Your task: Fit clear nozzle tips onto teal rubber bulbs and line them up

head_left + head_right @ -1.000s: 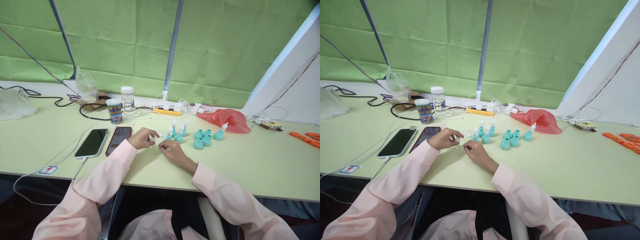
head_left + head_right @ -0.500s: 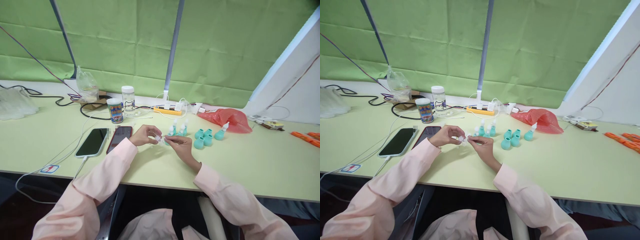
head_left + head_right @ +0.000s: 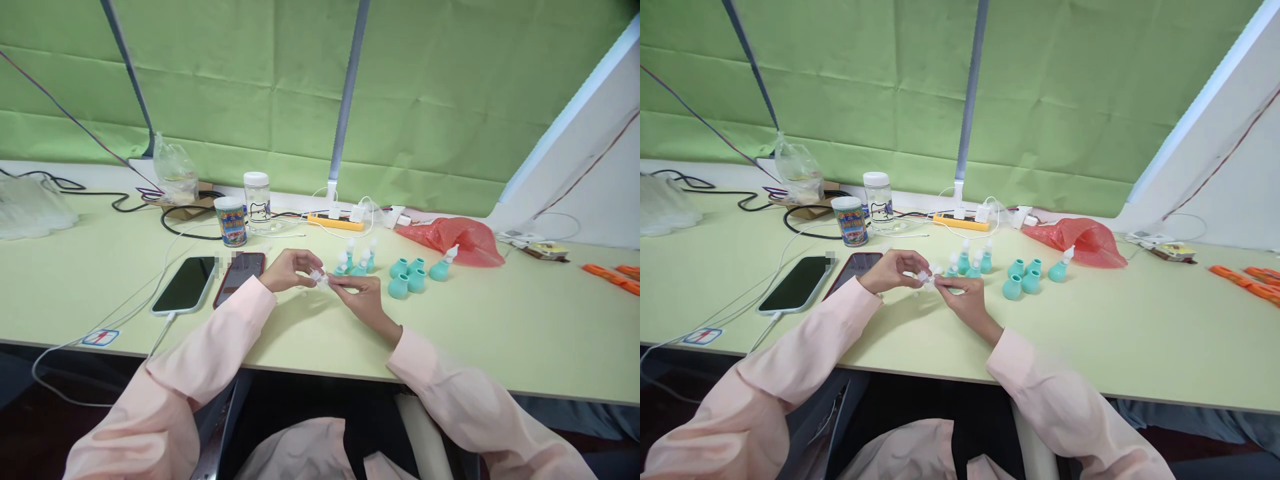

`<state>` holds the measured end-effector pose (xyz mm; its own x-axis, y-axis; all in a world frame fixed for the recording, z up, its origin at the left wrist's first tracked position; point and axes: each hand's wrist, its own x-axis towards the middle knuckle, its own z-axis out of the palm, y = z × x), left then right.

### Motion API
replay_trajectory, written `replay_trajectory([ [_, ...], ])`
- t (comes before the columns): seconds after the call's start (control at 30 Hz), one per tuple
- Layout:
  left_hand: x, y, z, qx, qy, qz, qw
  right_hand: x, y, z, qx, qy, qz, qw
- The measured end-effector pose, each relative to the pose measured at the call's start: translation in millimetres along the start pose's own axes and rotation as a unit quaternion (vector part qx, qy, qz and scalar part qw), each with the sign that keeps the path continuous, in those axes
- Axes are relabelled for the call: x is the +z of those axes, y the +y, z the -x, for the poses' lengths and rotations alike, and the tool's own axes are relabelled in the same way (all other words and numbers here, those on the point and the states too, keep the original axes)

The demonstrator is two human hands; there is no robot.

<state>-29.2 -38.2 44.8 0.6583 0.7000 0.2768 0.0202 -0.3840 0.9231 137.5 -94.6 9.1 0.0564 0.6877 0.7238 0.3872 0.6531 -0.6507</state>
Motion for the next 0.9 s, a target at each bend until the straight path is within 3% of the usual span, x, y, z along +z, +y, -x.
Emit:
replay_trajectory([
  [0.3, 0.9, 1.3, 0.6, -0.006, 0.016, 0.012, 1.0, 1.0, 2.4, 2.2, -0.1, 0.005, 0.055, 0.993],
  [0.47, 2.3, 0.6, -0.1, -0.009, 0.03, 0.02, 0.999, 1.0, 5.1, 2.6, -0.213, -0.009, 0.134, 0.968],
  [0.57, 5.7, -1.5, -0.3, -0.007, 0.04, 0.018, 0.999, 1.7, 7.0, 3.2, -0.244, -0.003, 0.17, 0.955],
  [0.67, 13.3, -4.6, -0.1, 0.012, 0.069, 0.012, 0.997, 2.4, 8.2, 3.0, -0.222, 0.014, 0.173, 0.959],
  [0.9, 34.1, -7.0, 2.4, 0.048, 0.153, 0.027, 0.987, 1.4, 4.4, 1.1, -0.096, 0.003, 0.101, 0.99],
])
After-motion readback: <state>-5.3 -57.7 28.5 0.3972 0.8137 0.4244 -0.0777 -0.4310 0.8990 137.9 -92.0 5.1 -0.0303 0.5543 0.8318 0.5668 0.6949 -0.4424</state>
